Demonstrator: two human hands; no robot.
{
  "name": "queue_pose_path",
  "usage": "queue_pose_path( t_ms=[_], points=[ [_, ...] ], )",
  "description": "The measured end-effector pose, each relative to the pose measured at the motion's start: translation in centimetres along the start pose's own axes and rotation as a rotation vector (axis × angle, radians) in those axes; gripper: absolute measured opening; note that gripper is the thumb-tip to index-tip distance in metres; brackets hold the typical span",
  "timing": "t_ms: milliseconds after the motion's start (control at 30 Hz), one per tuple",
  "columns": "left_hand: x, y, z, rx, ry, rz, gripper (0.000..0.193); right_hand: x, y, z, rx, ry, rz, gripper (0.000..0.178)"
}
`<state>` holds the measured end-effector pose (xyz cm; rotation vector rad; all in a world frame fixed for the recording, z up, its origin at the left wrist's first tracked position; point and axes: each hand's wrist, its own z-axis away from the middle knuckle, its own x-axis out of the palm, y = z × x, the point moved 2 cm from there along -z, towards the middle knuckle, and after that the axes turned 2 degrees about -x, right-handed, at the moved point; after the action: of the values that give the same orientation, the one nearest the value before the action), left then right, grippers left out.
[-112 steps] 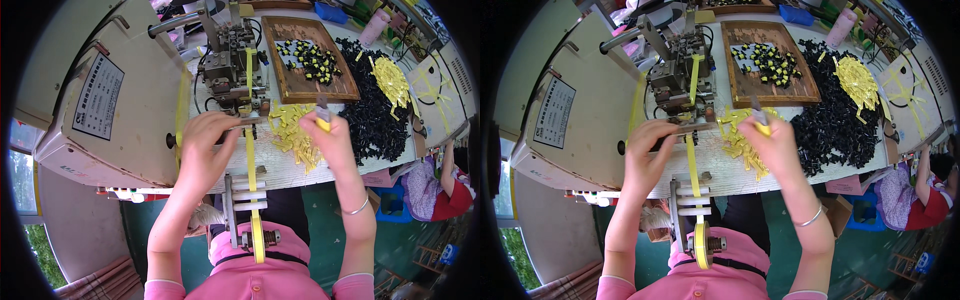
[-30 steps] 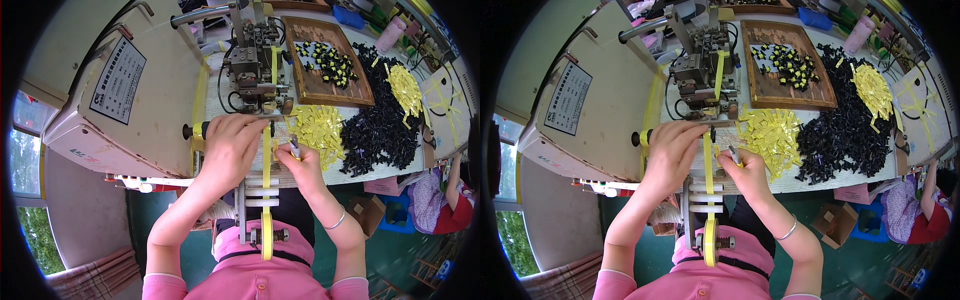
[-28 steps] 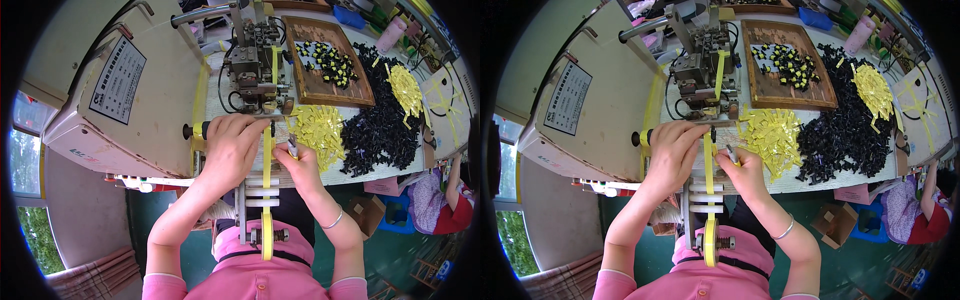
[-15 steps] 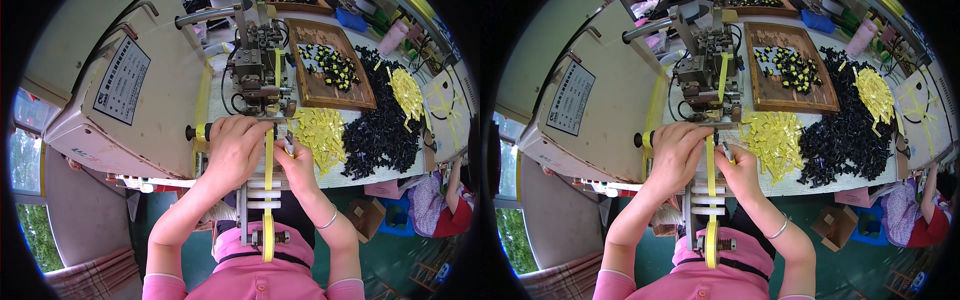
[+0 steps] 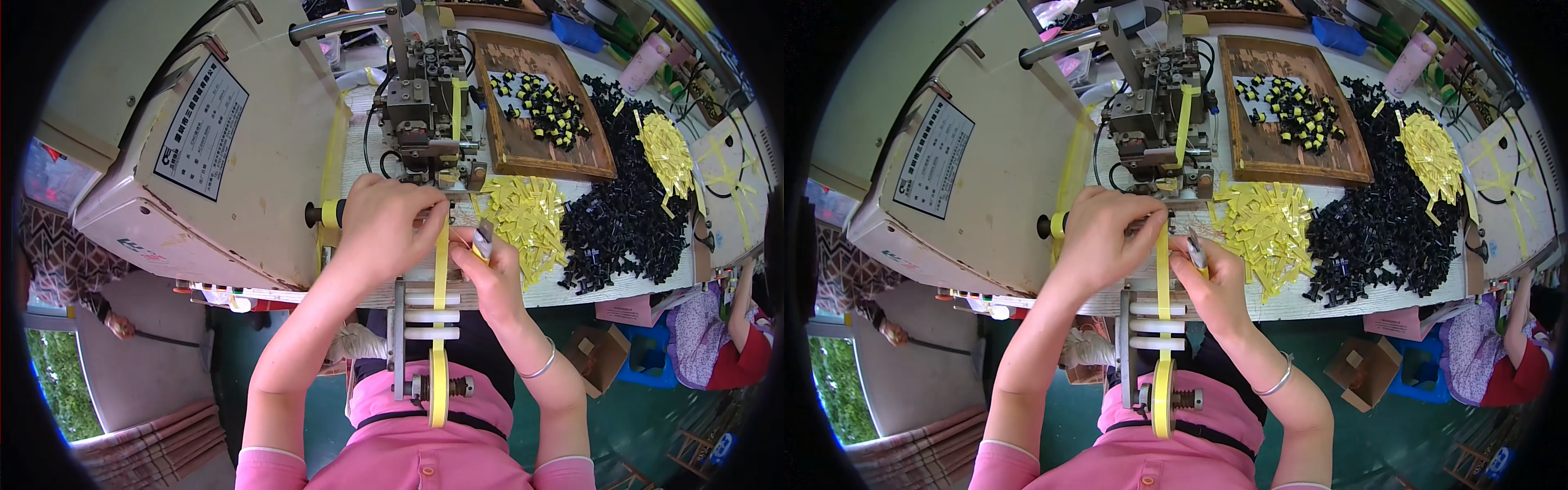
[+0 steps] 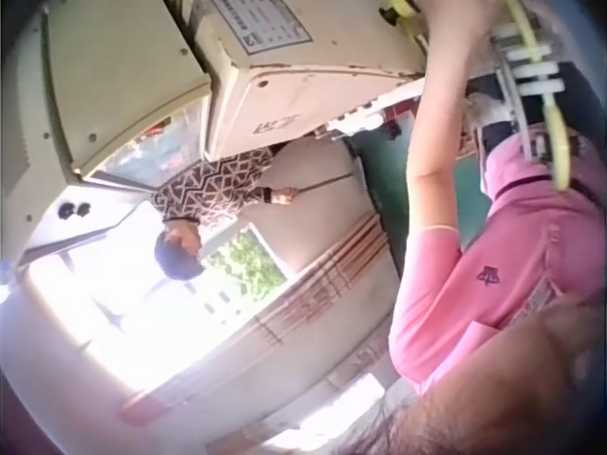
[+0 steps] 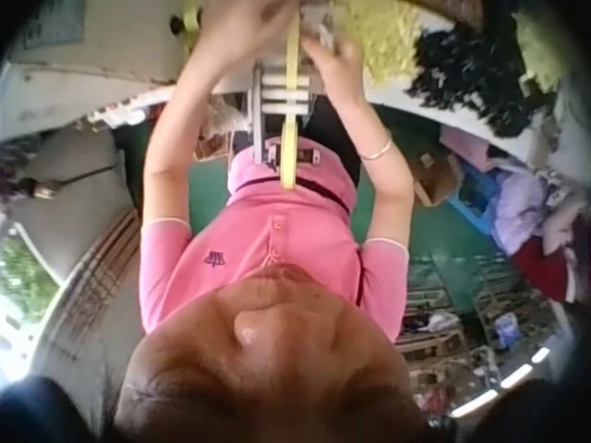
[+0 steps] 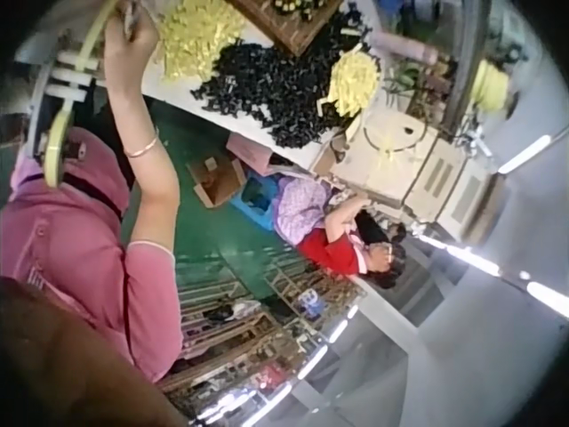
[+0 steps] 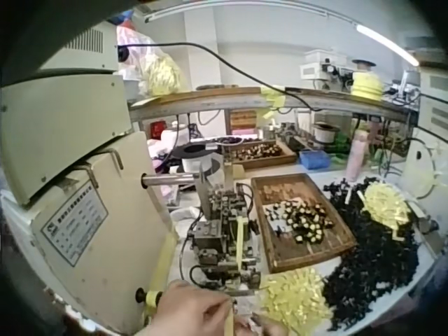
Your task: The person processes small yellow and black electronic components using a manual assembly machine.
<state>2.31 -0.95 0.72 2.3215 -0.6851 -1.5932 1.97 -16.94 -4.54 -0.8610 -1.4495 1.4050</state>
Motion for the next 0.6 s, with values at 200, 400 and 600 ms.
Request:
queue_pose_path(
  t_ms=[200,400,600],
  points=[
    [-0.2,-0.2,-0.6,-0.309,-0.352,0.158,0.013,-0.7,-0.1,-0.4,-0.075,0.106,0.015,0.011],
    [0.3,1.0,2.0,0.115,0.094,-0.103,0.020,-0.7,-0.4,-0.4,-0.096,0.056,0.155,0.008],
    [0.2,0.2,1.5,0.149,0.059,-0.052,0.019,-0.9,-1.5,-1.3,-0.266,0.072,0.222,0.003]
  ],
)
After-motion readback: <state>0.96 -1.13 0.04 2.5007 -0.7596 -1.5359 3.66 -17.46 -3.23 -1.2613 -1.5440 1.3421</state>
